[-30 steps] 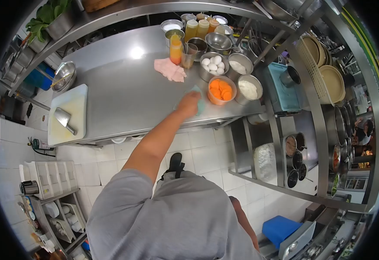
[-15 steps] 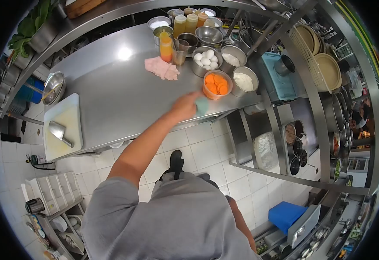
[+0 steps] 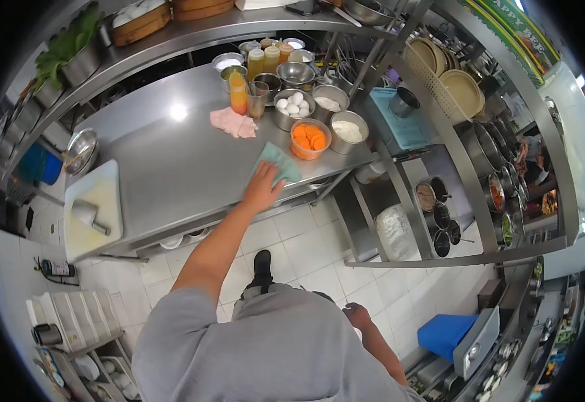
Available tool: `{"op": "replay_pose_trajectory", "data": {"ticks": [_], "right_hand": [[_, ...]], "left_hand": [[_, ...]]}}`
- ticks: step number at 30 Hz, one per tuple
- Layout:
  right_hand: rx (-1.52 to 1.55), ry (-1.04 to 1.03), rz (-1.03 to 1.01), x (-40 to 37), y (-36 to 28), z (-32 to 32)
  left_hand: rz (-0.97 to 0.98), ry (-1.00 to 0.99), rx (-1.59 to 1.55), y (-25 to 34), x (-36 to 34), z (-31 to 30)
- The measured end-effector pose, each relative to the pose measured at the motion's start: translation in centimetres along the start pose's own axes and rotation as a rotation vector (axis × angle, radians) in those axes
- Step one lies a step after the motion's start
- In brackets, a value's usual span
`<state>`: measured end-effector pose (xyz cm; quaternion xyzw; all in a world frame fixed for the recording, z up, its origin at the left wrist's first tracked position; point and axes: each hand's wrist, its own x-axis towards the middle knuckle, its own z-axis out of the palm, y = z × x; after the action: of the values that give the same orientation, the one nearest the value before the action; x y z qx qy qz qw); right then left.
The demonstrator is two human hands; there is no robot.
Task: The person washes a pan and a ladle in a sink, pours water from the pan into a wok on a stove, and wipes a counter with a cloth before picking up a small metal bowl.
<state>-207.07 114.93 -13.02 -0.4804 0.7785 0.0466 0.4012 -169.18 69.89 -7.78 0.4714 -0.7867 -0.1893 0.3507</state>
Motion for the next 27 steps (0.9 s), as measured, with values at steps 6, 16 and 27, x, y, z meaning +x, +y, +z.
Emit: {"op": "replay_pose_trajectory", "data": {"ticks": [6,16,27], "right_hand": [[0.135,0.063,-0.238,1.0,4.6,2.4],[-0.111,-0.106,-0.348,-4.9,18.7,13.2],[-0.111,-0.206,-0.407,-7.9,18.9,17.8]], "left_hand": [[-0.236,-0.014,-0.026,4.8,-25.1,-0.7],[-0.577,-1.697,0.207,10.4,-66.9,4.6],[-0.666,-1.343,0.246,13.2,-71.2,-1.2]]}}
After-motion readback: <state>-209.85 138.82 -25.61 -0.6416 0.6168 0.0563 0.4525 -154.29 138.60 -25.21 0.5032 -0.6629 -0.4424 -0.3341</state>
